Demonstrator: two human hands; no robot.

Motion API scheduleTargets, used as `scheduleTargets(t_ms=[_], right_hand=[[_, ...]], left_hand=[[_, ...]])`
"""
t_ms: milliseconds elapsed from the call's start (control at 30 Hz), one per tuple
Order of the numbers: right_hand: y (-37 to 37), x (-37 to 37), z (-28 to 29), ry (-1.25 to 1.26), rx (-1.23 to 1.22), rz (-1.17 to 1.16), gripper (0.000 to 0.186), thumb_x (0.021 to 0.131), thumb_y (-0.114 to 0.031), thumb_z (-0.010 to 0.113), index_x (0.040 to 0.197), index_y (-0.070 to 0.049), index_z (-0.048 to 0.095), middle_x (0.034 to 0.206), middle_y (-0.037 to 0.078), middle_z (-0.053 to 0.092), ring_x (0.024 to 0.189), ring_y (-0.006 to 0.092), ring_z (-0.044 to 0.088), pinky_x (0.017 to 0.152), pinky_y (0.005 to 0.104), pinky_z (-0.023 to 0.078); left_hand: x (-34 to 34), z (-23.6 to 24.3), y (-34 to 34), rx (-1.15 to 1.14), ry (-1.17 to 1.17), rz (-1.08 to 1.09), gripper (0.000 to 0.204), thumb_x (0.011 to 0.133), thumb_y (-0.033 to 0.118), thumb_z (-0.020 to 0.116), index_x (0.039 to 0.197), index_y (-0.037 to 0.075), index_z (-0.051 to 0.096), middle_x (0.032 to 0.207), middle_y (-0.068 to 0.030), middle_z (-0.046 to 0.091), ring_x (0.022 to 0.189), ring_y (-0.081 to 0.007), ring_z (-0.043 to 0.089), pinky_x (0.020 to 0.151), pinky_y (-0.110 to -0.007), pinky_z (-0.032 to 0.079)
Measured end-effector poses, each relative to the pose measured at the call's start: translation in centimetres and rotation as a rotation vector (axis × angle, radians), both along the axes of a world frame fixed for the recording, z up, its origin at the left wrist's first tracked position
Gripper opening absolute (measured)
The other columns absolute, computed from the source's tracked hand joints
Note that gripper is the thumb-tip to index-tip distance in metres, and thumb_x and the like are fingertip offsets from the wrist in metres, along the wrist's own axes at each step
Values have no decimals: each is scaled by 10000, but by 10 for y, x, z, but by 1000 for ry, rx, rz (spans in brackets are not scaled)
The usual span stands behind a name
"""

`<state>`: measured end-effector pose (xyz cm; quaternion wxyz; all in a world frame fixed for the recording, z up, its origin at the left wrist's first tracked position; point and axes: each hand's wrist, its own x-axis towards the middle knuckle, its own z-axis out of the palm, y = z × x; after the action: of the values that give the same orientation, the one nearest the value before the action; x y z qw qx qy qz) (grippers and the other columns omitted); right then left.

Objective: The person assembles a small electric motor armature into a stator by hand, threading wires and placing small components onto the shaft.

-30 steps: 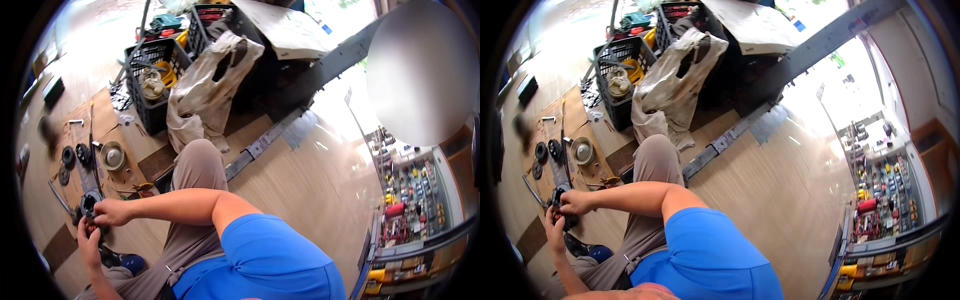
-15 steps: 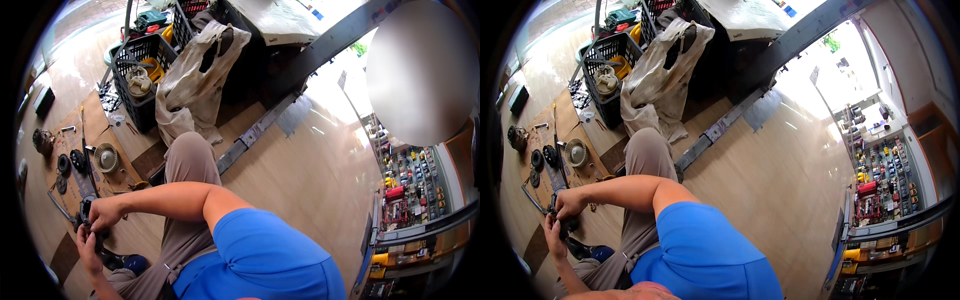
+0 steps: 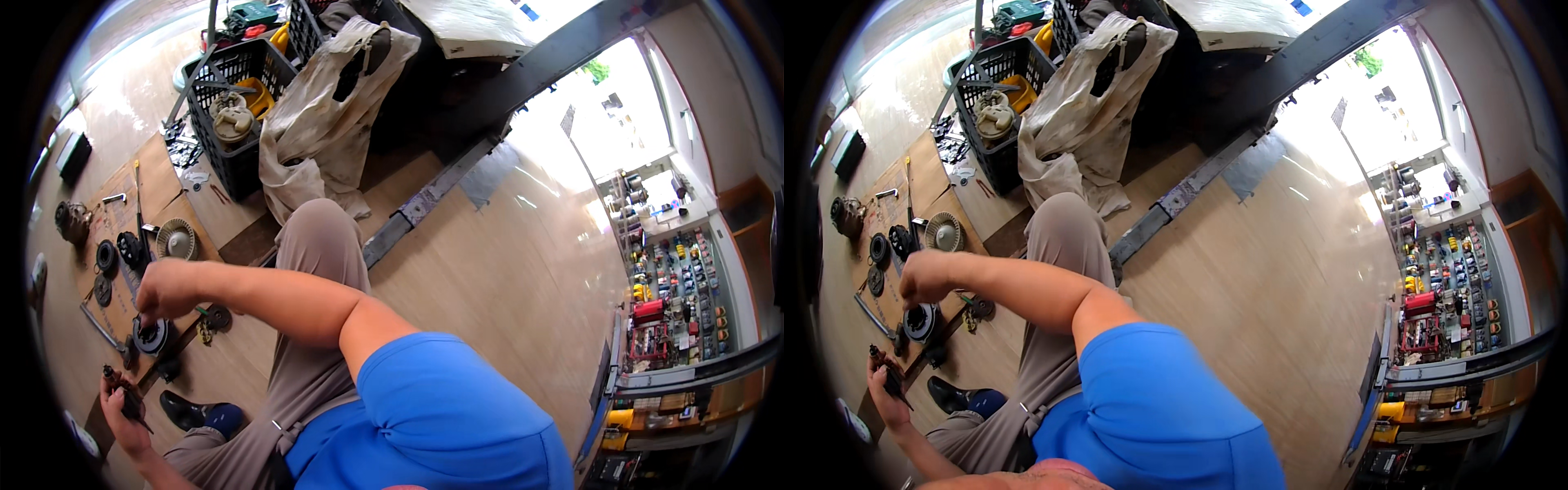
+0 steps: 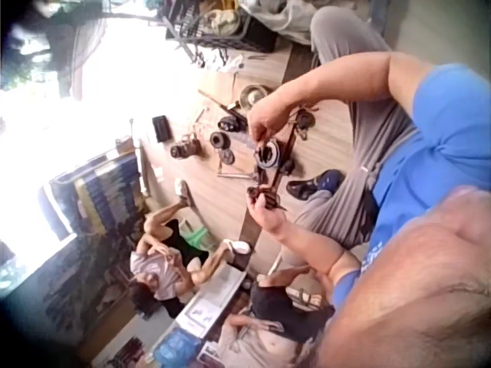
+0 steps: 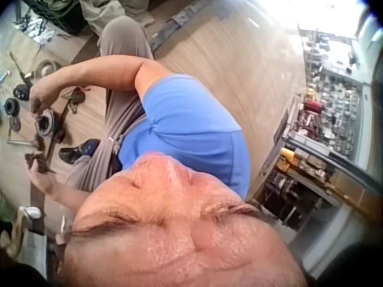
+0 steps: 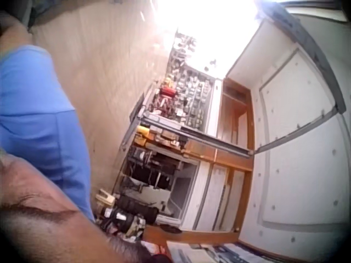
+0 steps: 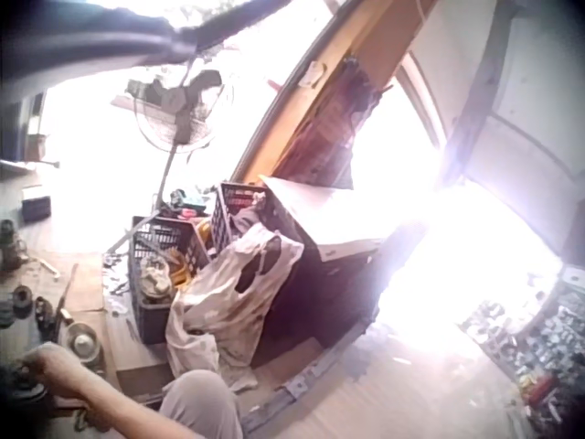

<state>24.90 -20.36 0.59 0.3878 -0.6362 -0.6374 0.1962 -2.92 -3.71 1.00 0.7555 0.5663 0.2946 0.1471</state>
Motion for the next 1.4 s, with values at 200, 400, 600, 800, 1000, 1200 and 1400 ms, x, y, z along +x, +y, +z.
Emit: scheduleTargets(t_ms=[200,400,600,800,1000,1200,1400], right_hand=[[-15,36,11,-146,16,-109,254,841,-365,688,767,-122,675,744,126,640,765,363,622,666,462,487],[-27,67,22,-120,23,-255,269,841,-352,709,762,-98,668,725,142,626,702,359,604,625,426,472],[-42,87,25,-151,23,-315,234,838,-332,723,813,-100,707,754,147,643,716,350,614,625,399,480],[-44,96,24,-223,-94,-427,390,808,-490,704,755,-103,711,743,131,664,760,353,638,671,437,497],[-37,58,38,-614,-537,-534,484,823,-454,711,1148,-98,675,1351,192,537,1267,368,481,1088,610,310],[-5,-13,-9,-169,-234,-62,616,861,-370,702,1356,-60,505,1404,212,483,1356,364,405,1105,665,195],[6,-46,-22,297,-203,228,322,897,-257,683,1098,-8,646,883,212,673,825,362,661,739,401,509]], left_hand=[[-10,5,19,-64,-162,-47,431,878,207,560,1270,32,517,1028,-75,597,725,-96,566,457,-157,369],[-31,18,34,-1,-139,109,414,897,234,529,1267,46,514,999,-77,589,723,-93,555,441,-153,342],[-35,14,45,10,-101,75,386,914,235,519,1253,51,522,983,-73,587,725,-103,550,451,-169,338],[-40,19,46,-24,-53,101,352,922,239,520,1220,51,529,939,-67,593,717,-104,554,449,-175,344],[-14,2,17,7,155,133,303,921,228,573,1174,65,557,847,-29,622,673,-74,563,460,-198,376],[28,-14,-35,-6,209,-44,266,923,219,576,1155,91,571,869,2,619,668,-75,581,487,-212,423],[37,-8,-49,-262,79,-173,287,949,175,570,1204,44,547,965,-32,622,800,-92,590,615,-228,453]])
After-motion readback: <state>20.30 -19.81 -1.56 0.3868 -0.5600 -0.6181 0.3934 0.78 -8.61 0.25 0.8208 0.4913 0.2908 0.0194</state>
